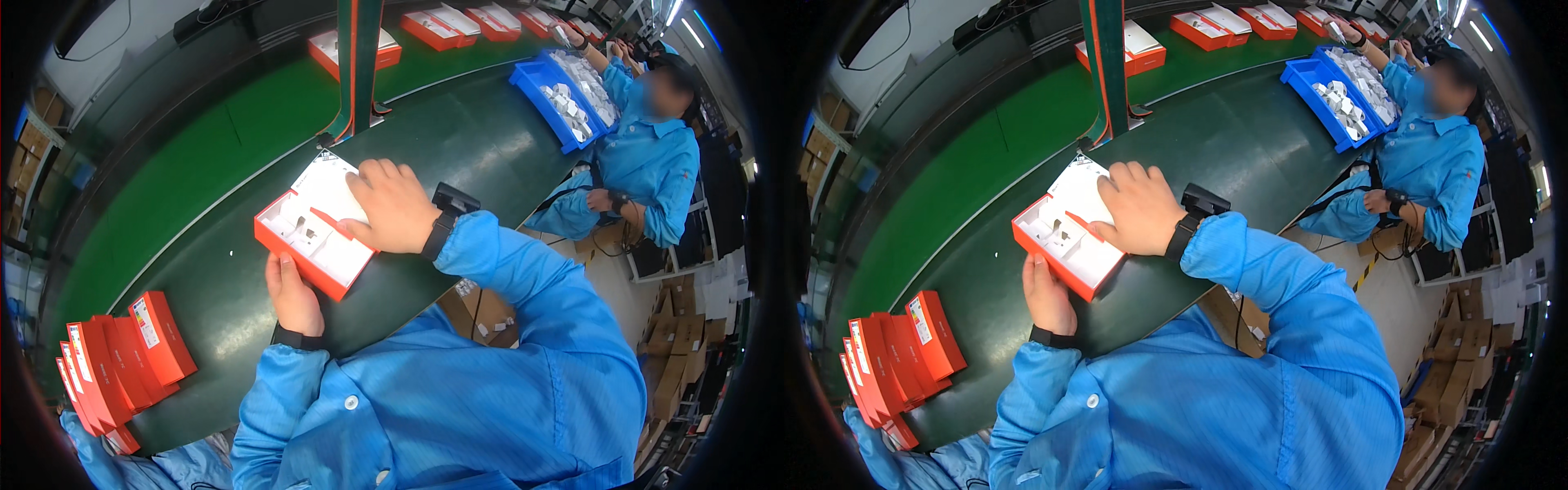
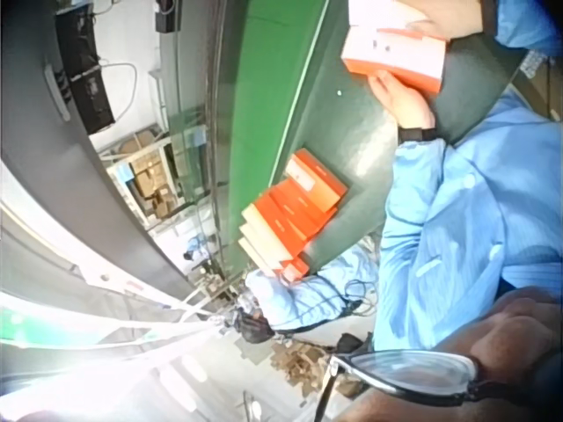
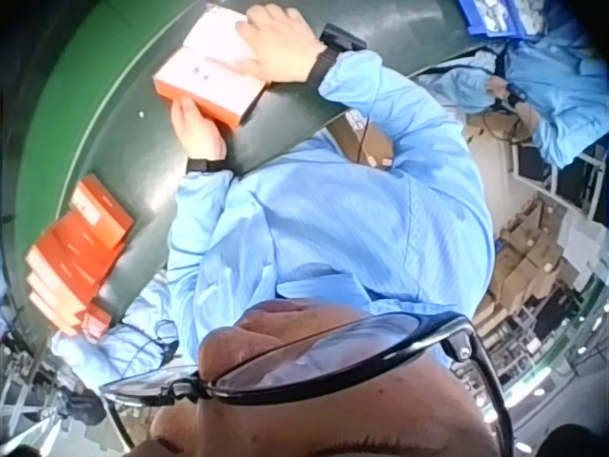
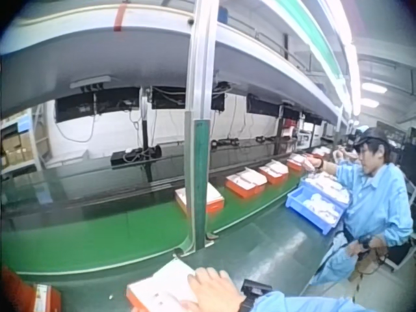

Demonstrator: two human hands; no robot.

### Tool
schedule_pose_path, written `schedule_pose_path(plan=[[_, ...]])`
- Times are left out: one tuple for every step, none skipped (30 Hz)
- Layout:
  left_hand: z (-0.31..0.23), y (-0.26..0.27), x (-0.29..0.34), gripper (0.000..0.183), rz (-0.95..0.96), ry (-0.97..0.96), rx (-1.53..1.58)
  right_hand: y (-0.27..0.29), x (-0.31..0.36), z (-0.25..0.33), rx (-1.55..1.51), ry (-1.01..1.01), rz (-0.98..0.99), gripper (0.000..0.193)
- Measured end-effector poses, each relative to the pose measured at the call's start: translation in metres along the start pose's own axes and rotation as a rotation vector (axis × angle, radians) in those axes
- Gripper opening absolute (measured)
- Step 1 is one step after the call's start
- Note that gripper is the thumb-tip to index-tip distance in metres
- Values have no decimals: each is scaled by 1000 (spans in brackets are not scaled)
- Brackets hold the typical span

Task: Packaging cell phone components into boxes on an assembly line.

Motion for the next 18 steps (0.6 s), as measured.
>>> schedule_pose_path(plan=[[1, 1, -3, 46, -1, -2, 1, -4, 4, 0, -25, -25, -111, 72], [0, 1, -7, 46, -20, -75, -22, -9, 7, -1, -51, -54, -77, 85], [-1, 1, -11, 46, -40, -149, -44, -11, 8, -1, -51, -53, -79, 85], [0, 3, -15, 46, -41, -149, -45, -12, 9, 0, -48, -103, -33, 88], [-1, 5, -19, 45, 24, -203, -155, -13, 9, 1, -45, -152, 13, 90], [-2, 5, -23, 44, 89, -256, -265, -10, 6, 3, -46, -152, 12, 90], [-4, 5, -26, 44, 93, -256, -264, -6, 3, 6, -65, -195, 64, 92], [-7, 4, -27, 44, 85, -343, -390, -5, 1, 7, -84, -239, 115, 94], [-10, 3, -30, 43, 77, -430, -515, -5, 0, 8, -81, -240, 112, 94], [-9, 7, -37, 43, 74, -433, -511, -6, -2, 11, -58, -241, 126, 95], [-8, 12, -45, 42, 86, -538, -620, -6, -2, 13, -35, -243, 139, 96], [-7, 15, -50, 40, 95, -643, -729, -6, -3, 14, -33, -238, 137, 96], [-12, 14, -52, 40, 91, -649, -726, -7, -3, 13, -43, -253, 127, 96], [-18, 10, -53, 39, 118, -659, -780, -8, -3, 13, -55, -266, 117, 95], [-22, 10, -53, 39, 142, -669, -835, -7, -3, 15, -55, -257, 115, 95], [-24, 9, -54, 38, 148, -667, -804, -6, -4, 14, -77, -288, 139, 95], [-27, 10, -53, 39, 175, -656, -834, -5, -6, 13, -101, -319, 166, 94], [-27, 12, -46, 40, 169, -614, -807, -3, -7, 13, -105, -318, 175, 93]])
Point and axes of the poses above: each hand's wrist, its own x-axis away from the middle knuckle, its own y-axis out of the back of the hand, z = x × y, the point moved 2 cm from there along -x, towards the middle knuckle, and after that the axes turned 7 degrees about -z, right-handed, at the moved point
